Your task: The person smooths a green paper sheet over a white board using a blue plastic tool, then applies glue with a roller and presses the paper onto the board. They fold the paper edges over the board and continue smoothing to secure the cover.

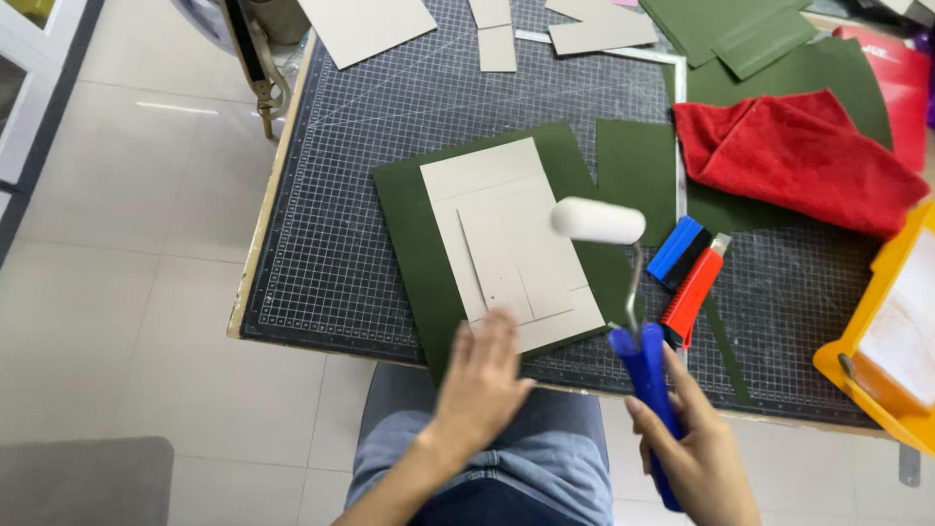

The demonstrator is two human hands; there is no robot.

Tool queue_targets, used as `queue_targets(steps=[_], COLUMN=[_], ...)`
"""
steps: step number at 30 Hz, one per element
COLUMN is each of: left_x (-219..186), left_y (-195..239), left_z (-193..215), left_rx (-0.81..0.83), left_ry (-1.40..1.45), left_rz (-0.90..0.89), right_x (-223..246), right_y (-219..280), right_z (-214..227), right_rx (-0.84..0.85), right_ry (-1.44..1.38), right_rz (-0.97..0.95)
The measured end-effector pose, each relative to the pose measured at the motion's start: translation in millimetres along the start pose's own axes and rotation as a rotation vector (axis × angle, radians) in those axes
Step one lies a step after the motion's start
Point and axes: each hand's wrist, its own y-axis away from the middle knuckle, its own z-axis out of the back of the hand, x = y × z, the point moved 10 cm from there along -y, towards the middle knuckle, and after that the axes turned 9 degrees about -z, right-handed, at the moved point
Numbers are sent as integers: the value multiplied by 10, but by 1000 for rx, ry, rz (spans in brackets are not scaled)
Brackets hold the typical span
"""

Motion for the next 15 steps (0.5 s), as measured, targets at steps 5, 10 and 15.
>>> queue_targets(steps=[5, 10, 15], left_x=[-365, -334, -324], left_y=[-244, -292, -332], left_z=[-199, -371, -515], left_rx=[-43, 12, 113], left_ry=[44, -90, -209], left_rz=[55, 100, 58], right_x=[-151, -47, 795], right_y=[10, -84, -381], right_z=[-246, -543, -918], right_rx=[3, 52, 36], right_ry=[433, 742, 731], right_rz=[87, 225, 245])
